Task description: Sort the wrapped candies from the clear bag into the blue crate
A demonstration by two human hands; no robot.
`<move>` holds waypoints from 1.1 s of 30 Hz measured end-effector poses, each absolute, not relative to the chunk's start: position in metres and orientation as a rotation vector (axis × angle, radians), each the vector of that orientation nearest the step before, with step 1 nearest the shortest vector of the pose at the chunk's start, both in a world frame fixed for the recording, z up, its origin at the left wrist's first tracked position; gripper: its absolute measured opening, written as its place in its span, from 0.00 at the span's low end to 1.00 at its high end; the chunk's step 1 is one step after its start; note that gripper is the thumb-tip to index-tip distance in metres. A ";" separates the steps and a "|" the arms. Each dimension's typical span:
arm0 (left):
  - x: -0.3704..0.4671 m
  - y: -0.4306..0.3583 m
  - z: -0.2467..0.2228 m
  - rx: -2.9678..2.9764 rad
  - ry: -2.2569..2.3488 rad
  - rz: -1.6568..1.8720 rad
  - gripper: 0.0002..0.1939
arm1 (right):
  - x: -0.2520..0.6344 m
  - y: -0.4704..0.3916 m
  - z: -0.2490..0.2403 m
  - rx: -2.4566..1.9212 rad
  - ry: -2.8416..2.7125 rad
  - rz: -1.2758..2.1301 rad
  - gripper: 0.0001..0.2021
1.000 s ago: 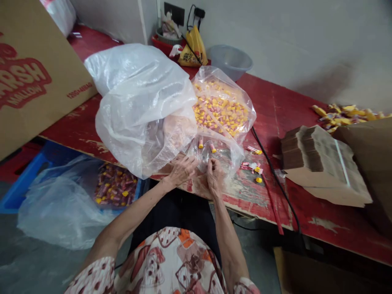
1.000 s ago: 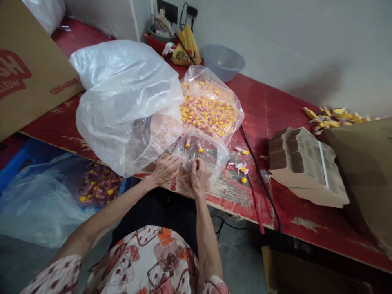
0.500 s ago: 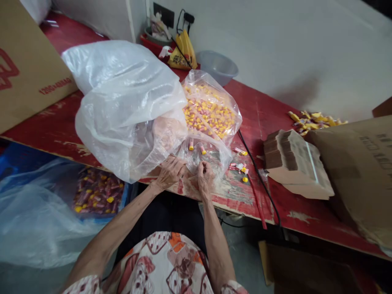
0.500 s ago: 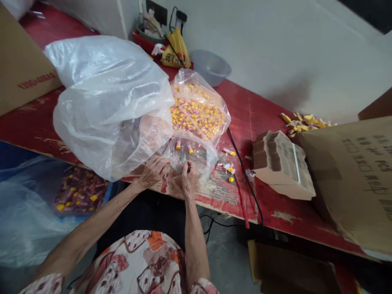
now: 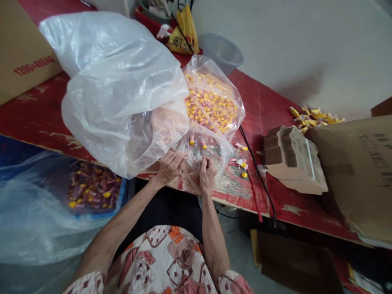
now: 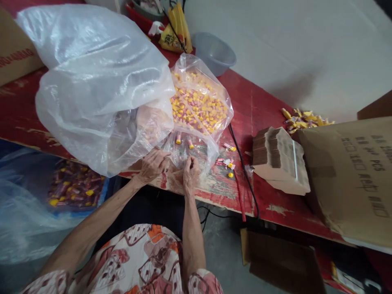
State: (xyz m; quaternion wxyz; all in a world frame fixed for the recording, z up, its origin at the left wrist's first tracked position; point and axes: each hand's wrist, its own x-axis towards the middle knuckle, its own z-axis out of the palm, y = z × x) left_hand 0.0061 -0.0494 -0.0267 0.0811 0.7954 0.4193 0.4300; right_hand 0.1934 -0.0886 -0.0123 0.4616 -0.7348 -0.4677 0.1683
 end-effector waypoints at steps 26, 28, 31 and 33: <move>0.002 -0.054 -0.032 2.393 1.100 1.260 0.17 | 0.200 -0.089 -0.020 -1.801 -1.193 0.442 0.28; 0.007 -0.052 -0.033 2.427 1.114 1.213 0.17 | 0.203 -0.087 -0.019 -1.782 -1.263 0.371 0.25; 0.013 -0.047 -0.031 2.486 1.090 1.140 0.16 | 0.204 -0.072 -0.014 -1.726 -1.426 0.271 0.21; 0.012 -0.048 -0.030 2.488 1.080 1.153 0.15 | 0.199 -0.054 -0.011 -1.699 -1.513 0.243 0.20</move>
